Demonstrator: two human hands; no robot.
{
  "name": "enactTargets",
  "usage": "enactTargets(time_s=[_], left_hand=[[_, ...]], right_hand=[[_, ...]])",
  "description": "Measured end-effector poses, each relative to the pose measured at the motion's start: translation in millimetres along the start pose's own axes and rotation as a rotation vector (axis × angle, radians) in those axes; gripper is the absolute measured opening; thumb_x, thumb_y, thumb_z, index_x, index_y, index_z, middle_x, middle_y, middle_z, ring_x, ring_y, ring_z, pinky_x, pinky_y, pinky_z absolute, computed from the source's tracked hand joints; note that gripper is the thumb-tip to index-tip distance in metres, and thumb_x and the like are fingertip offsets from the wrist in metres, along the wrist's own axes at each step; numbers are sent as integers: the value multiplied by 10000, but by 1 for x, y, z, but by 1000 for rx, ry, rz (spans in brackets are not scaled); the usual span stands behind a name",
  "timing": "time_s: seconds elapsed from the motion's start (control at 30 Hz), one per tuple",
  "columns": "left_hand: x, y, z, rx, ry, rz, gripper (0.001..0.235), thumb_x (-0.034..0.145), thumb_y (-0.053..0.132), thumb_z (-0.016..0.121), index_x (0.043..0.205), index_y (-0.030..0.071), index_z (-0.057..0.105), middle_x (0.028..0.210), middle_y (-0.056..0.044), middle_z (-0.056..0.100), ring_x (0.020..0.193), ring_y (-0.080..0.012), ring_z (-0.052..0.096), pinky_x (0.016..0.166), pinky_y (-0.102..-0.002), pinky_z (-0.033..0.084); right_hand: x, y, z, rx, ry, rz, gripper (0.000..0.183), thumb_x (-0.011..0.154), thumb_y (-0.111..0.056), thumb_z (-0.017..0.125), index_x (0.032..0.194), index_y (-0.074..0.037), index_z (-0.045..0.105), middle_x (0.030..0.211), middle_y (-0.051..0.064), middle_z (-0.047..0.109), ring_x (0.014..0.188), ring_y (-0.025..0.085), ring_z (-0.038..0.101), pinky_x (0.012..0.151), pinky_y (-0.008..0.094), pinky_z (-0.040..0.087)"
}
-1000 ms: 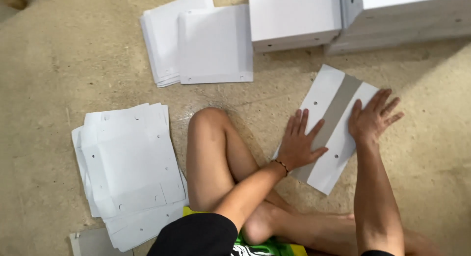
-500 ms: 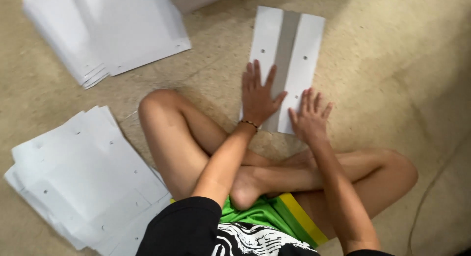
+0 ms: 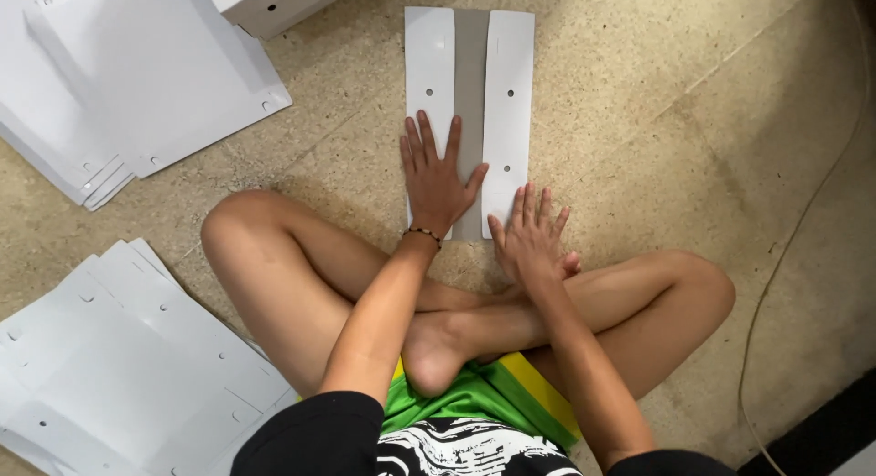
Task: The person sits on the floor and folds a flat gray cardboard sheet into a box shape. They fold the side flaps inward, tuck the tabs into slots, and secure the corners to form a finished box.
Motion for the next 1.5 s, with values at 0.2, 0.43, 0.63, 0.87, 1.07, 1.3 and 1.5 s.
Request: enactTargets(time_s=[0.2,0.43,0.63,0.87,1.07,1.3,1.5], left_hand=[[6,0,-2,10,-49,-14,784,803,678,449,1410,214,274,1445,-250,143,1350,-411,96,1101,-516,67],[9,-1,-4,-5,-91,-11,773,818,670,424,1417,213,254,1451,-251,116,1353,-409,69,1098,-528,53],[10,1,-11,61,-150,5,733,889,650,378,1438,194,210,1452,-240,64,1363,-402,74,1125,-511,133],[5,0,-11,71,-165,1,764,883,675,379,1443,198,175,1460,-232,49,1370,-398,63,1131,-507,116],[5,0,-12,108,-188,7,765,897,682,401,1444,202,165,1458,-232,54,1369,-392,59,1136,-494,118],[5,0,-7,89,-235,5,759,900,673,366,1452,201,145,1453,-246,7,1363,-405,12,1135,-498,81],[5,0,-8,111,-209,11,741,910,668,330,1451,201,134,1455,-243,-5,1370,-401,14,1141,-500,94]], right_hand=[[38,-2,-34,-55,99,-58,770,904,-621,-2,1433,-75,120,1502,81,44,1368,321,-74,1031,606,-112],[124,-18,-99,43,314,-119,706,941,-560,82,1439,-65,160,1502,80,84,1370,337,9,1004,673,-67],[168,-28,-146,55,165,-41,728,903,-548,89,1432,-58,-5,1494,17,-71,1340,261,-134,1032,611,-81],[74,-18,-86,-128,110,-77,796,828,-629,-20,1414,-91,-16,1489,37,-45,1358,278,-55,1037,600,-47],[-11,-6,-3,-115,-4,4,756,863,-583,102,1410,-70,-1,1490,63,-46,1360,281,-59,1036,568,-46],[19,-14,-28,10,15,57,751,861,-586,44,1415,-95,-79,1474,11,-158,1365,279,-105,1025,613,-39],[121,-24,-107,32,109,14,790,843,-625,36,1429,-105,-61,1477,-6,-138,1356,282,-130,1015,646,-65]])
Point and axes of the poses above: each hand's wrist, its own x-axis towards the middle knuckle, its own z-axis out of the palm, y = z × x, the point moved 4 cm from there along x, towards the middle knuckle
